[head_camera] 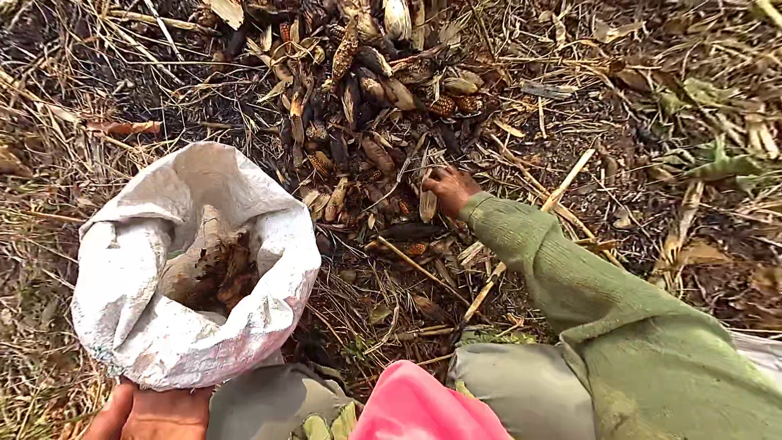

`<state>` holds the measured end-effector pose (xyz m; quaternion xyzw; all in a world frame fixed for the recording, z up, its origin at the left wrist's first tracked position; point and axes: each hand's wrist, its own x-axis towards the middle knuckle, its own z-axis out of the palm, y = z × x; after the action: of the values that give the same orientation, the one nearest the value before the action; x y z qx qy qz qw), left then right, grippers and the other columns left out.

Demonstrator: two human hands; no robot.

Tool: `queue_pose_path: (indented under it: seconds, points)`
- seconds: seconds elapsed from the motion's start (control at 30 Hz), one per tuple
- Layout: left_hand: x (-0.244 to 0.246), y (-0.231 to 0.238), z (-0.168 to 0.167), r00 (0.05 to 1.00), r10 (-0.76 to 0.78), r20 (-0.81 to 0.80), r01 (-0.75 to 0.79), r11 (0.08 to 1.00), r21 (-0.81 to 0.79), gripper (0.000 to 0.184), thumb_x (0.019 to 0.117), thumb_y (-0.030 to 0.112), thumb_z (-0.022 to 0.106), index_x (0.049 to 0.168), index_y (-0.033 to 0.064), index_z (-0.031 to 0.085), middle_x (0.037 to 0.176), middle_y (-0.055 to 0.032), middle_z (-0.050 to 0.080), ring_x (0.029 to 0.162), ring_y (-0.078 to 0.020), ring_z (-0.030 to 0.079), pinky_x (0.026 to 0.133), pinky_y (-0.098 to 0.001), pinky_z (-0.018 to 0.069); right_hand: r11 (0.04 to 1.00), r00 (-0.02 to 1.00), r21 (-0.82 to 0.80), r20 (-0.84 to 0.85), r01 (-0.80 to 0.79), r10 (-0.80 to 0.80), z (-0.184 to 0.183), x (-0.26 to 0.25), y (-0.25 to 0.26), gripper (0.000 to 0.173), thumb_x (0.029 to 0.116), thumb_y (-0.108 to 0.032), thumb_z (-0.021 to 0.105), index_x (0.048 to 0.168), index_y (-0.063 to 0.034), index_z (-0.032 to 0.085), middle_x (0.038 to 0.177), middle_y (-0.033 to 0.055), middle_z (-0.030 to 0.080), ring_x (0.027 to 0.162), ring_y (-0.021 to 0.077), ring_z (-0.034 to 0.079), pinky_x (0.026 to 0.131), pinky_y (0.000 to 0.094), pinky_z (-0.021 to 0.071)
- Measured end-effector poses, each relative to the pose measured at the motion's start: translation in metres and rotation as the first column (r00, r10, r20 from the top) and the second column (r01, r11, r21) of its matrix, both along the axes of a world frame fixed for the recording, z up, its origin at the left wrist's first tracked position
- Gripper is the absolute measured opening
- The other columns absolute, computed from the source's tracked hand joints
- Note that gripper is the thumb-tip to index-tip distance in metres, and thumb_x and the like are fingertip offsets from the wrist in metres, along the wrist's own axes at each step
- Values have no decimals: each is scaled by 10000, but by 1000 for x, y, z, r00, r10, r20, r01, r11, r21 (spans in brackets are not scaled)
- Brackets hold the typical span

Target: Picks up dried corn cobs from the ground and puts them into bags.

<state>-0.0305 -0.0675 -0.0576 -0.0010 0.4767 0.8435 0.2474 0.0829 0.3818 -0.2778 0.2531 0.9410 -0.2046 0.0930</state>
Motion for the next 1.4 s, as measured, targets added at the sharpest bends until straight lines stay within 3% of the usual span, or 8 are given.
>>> queue_pose_path:
  seconds: [0.13, 0.33, 0.47, 0.6, 0.73, 0.9, 1.1, 1.4]
  points:
    - [13, 16, -6, 988, 154, -26, -153, 988, 10, 157, 1009, 134, 479, 1103, 66, 586, 1034, -106, 724, 1026, -219, 713, 917, -433, 594, 968, 979, 159, -42, -193, 202, -32, 14, -3, 649, 778, 158, 718, 1353, -142, 685, 1561, 319, 405, 1473, 527, 338, 1198, 729, 178]
    - [5, 9, -15, 995, 84, 51, -84, 996, 6, 218, 934, 135, 649, 1136, 65, 606, 1069, -126, 726, 1051, -247, 713, 938, -462, 586, 994, 967, 105, -254, 42, -14, -20, 11, 9, 416, 970, -108, 675, 1378, -39, 638, 1438, 367, 515, 1349, 580, 467, 1121, 733, 295]
    - [1, 6, -16, 997, 19, 79, -22, 999, 34, 229, 902, 157, 706, 1098, 55, 643, 1064, -144, 734, 1050, -260, 717, 952, -472, 581, 749, 693, -544, -370, 379, -619, 29, -35, -13, 606, 1069, -243, 562, 1537, 72, 343, 1462, 301, 520, 1361, 379, 536, 1158, 520, 404]
    - [0, 11, -20, 997, 46, 55, -47, 999, 23, 323, 929, 134, 656, 1208, 74, 505, 1079, -123, 715, 1049, -255, 713, 934, -470, 588, 411, 647, -912, -310, 6, -697, 108, -98, -97, 515, 1092, -260, 514, 1531, -56, 338, 1279, 201, 619, 1048, 280, 707, 861, 455, 617]
    - [0, 7, -20, 996, 66, 56, -67, 997, 24, 423, 901, 129, 687, 1252, 88, 455, 1095, -107, 707, 1055, -239, 709, 929, -458, 590, 632, 863, -689, -501, -354, -64, 140, -133, -138, 598, 1042, -155, 578, 1564, 10, 338, 1465, 231, 550, 1285, 305, 605, 1061, 443, 504]
    - [1, -10, -17, 997, 19, 78, -23, 998, 51, 564, 832, 157, 795, 1275, 88, 453, 1131, -126, 703, 1078, -266, 703, 954, -482, 577, 958, 956, -212, -262, -193, 134, 48, -162, -95, 294, 962, 16, 599, 1248, 43, 665, 1348, 270, 612, 1292, 459, 560, 1077, 624, 440]
    - [-3, -13, -16, 991, 17, 135, -32, 994, 106, 547, 826, 124, 790, 1278, 74, 486, 1148, -159, 699, 1100, -304, 694, 965, -521, 564, 874, 894, 187, 76, -448, 442, -28, -169, -83, 679, 944, 78, 595, 1576, -88, 410, 1535, 308, 450, 1487, 493, 335, 1217, 646, 207]
    - [-5, -19, -26, 995, -36, 95, 14, 975, 221, 372, 903, 133, 698, 1238, 39, 568, 1183, -187, 692, 1149, -326, 672, 1023, -541, 522, 819, 854, 257, 47, -512, 519, -41, -143, -62, 371, 899, 73, 653, 1257, -20, 667, 1251, 253, 655, 1253, 451, 569, 1115, 593, 369]
